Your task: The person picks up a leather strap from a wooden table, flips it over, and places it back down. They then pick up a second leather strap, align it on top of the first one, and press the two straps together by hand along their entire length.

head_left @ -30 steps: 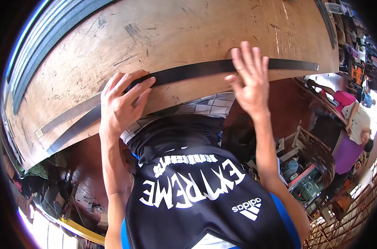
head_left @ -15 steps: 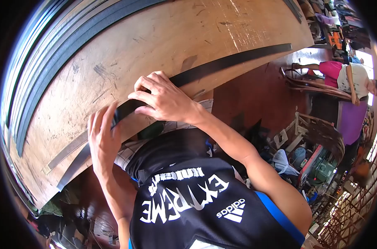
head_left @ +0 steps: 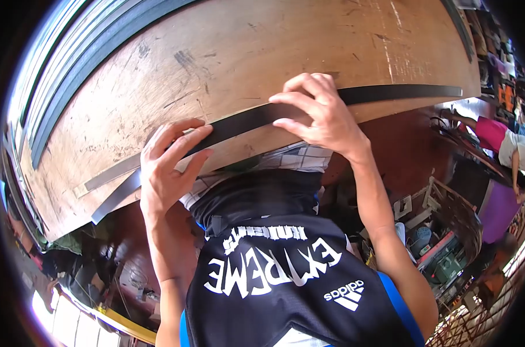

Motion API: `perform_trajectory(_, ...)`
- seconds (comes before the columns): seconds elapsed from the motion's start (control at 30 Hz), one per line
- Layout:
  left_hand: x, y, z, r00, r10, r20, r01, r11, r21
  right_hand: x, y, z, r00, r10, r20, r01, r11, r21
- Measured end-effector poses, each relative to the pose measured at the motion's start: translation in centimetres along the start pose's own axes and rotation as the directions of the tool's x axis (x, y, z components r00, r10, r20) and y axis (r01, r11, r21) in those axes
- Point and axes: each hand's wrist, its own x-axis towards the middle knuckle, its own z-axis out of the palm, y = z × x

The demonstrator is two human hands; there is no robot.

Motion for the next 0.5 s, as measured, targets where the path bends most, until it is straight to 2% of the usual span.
perform_trajectory(0.07,0.0,0.0,0.0,0.998,0.017,0.065,-0.017,1.000,0.011,-0.2,0.1,-0.5,1.000,0.014,0.009,-0.014,1.000,-0.002)
perform_trajectory(0.2,0.0,-0.4,0.6,0.999,0.029,0.045,-0.031,0.999,0.031,0.0,-0.2,-0.7,0.998,0.036,0.044,-0.038,0.998,0.046)
perform_trajectory(0.33,0.0,-0.6,0.9,0.999,0.016,0.036,-0.017,1.000,0.026,0.3,-0.2,-0.3,0.999,-0.004,0.040,0.002,0.999,0.053)
perform_trajectory(0.4,0.1,-0.9,1.0,0.997,0.076,0.024,-0.077,0.996,0.048,0.3,-0.1,-0.1,0.999,-0.022,0.038,0.019,0.998,0.068)
perform_trajectory(0.5,0.2,-0.9,0.9,0.997,0.074,0.037,-0.077,0.995,0.059,0.6,-0.1,-0.3,0.998,-0.030,0.057,0.025,0.996,0.082)
